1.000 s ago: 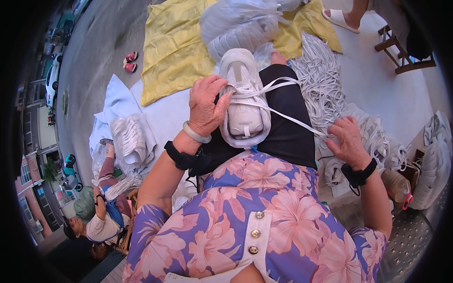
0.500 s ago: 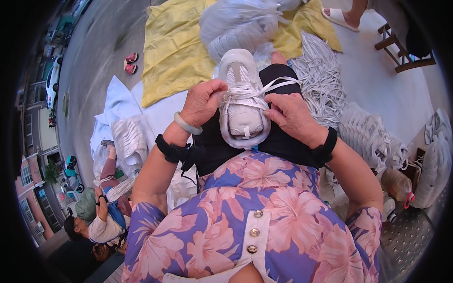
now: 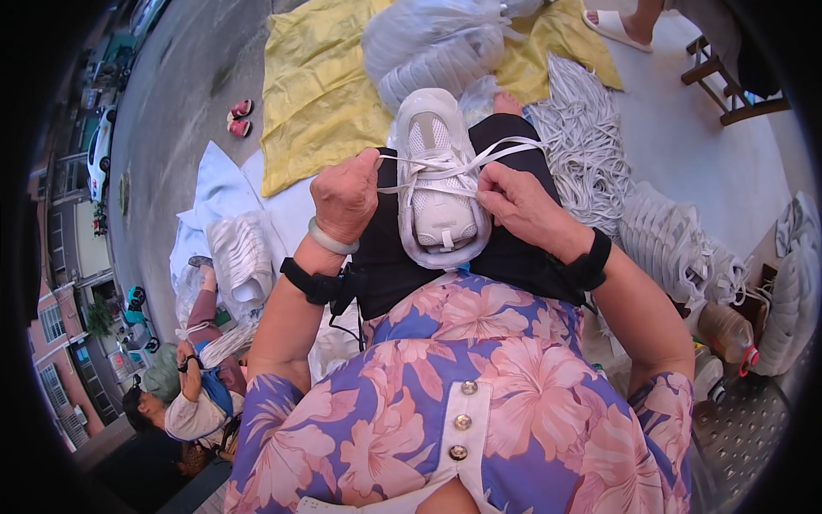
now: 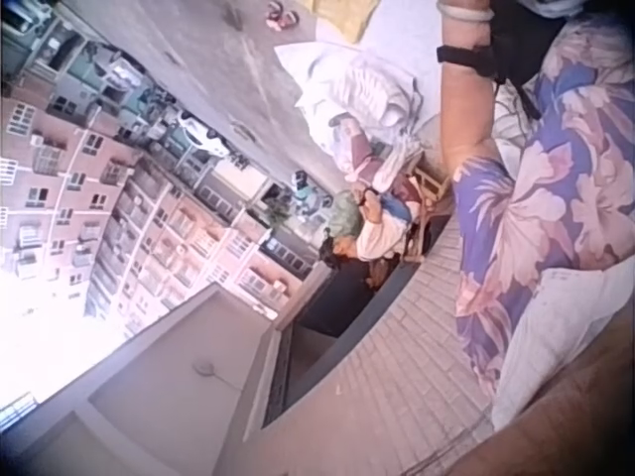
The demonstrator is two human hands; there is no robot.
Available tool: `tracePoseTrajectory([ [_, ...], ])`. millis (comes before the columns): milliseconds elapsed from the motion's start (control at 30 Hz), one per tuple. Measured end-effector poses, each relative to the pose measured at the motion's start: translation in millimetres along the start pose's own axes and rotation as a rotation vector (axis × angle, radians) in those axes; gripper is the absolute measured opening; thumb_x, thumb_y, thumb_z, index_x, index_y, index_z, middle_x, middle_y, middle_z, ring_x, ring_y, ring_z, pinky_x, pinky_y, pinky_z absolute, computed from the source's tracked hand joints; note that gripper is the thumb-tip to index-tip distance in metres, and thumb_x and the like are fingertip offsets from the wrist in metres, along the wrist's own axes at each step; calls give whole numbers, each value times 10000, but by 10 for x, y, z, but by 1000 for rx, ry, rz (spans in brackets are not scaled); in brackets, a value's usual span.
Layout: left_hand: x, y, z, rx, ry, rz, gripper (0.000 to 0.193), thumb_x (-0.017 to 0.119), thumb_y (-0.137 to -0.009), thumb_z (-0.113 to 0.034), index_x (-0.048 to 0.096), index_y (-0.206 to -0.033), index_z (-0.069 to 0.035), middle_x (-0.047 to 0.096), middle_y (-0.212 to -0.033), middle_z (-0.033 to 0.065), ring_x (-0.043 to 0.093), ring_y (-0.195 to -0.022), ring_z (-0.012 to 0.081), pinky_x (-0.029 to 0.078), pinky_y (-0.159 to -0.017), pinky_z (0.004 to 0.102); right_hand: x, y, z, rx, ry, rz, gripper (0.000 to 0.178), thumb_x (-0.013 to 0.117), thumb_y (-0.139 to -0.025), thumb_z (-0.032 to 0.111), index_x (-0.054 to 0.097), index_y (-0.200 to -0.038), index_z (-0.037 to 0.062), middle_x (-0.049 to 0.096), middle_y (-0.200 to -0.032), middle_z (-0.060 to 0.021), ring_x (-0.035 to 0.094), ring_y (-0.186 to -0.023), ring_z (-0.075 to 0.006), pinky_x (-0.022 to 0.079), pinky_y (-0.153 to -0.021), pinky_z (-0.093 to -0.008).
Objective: Insert and thread a white shoelace through the eyelets of a white sneaker.
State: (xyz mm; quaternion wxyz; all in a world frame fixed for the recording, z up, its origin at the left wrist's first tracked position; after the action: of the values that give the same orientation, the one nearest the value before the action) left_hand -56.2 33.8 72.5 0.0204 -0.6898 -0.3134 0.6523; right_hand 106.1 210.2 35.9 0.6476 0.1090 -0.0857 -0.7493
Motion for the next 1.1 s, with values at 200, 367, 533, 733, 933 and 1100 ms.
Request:
tracePoseTrajectory([
  [200, 13, -11, 45, 79, -28, 14, 97, 638, -750, -67, 592, -830, -96, 507, -558, 57, 515, -497, 242, 374, -468, 347, 28, -132, 120, -282, 391, -95, 180, 574, -826, 141, 533, -976, 50, 525, -626, -103, 534, -564, -224, 426, -539, -315],
  [367, -17, 42, 95, 86, -43, 23, 102, 637, -750, -68, 587, -833, -97, 479, -545, 48, 493, -486, 234, 356, -470, 347, 86, -170, 230, -520, 768, -50, 285, 581, -829, 242, 536, -1056, 74, 584, -690, -129, 593, -639, -311, 451, -545, -382],
  [533, -91, 120, 101, 159, -51, 20, 111, 595, -729, -53, 571, -827, -98, 388, -521, 17, 445, -454, 187, 316, -459, 323, 96, -98, 187, -441, 865, 28, 303, 578, -827, 244, 534, -1088, 96, 594, -735, -127, 601, -669, -316, 452, -546, -403],
  [733, -185, 136, 69, 304, -5, -22, 216, 594, -679, -17, 606, -888, -70, 385, -532, 9, 440, -464, 167, 306, -461, 314, 87, -149, 114, -447, 638, -10, 293, 593, -808, 204, 555, -1079, 101, 608, -767, -139, 604, -703, -330, 459, -584, -408],
  [933, -84, 223, 167, 219, -63, 7, 175, 598, -702, -24, 605, -870, -73, 380, -528, 10, 435, -460, 171, 296, -456, 320, 97, -174, 87, -370, 536, -42, 222, 592, -799, 161, 598, -999, 65, 624, -787, -144, 604, -736, -338, 471, -626, -393],
  [1100, -66, 130, 175, 64, 7, -117, 187, 616, -733, -23, 628, -917, -54, 509, -587, 60, 513, -503, 217, 378, -478, 316, -7, -106, 175, -357, 361, -169, 121, 602, -797, 119, 616, -871, 25, 600, -692, -125, 588, -629, -269, 457, -579, -332],
])
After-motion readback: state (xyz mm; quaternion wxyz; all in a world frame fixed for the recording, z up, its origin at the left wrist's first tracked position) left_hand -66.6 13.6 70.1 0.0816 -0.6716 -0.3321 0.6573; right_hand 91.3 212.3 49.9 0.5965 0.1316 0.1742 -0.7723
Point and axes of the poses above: each hand's wrist, its own y-axis away from the middle knuckle, its own x-axis out of the palm, z = x × y, the point moved 2 cm from there along -y, towards the middle knuckle
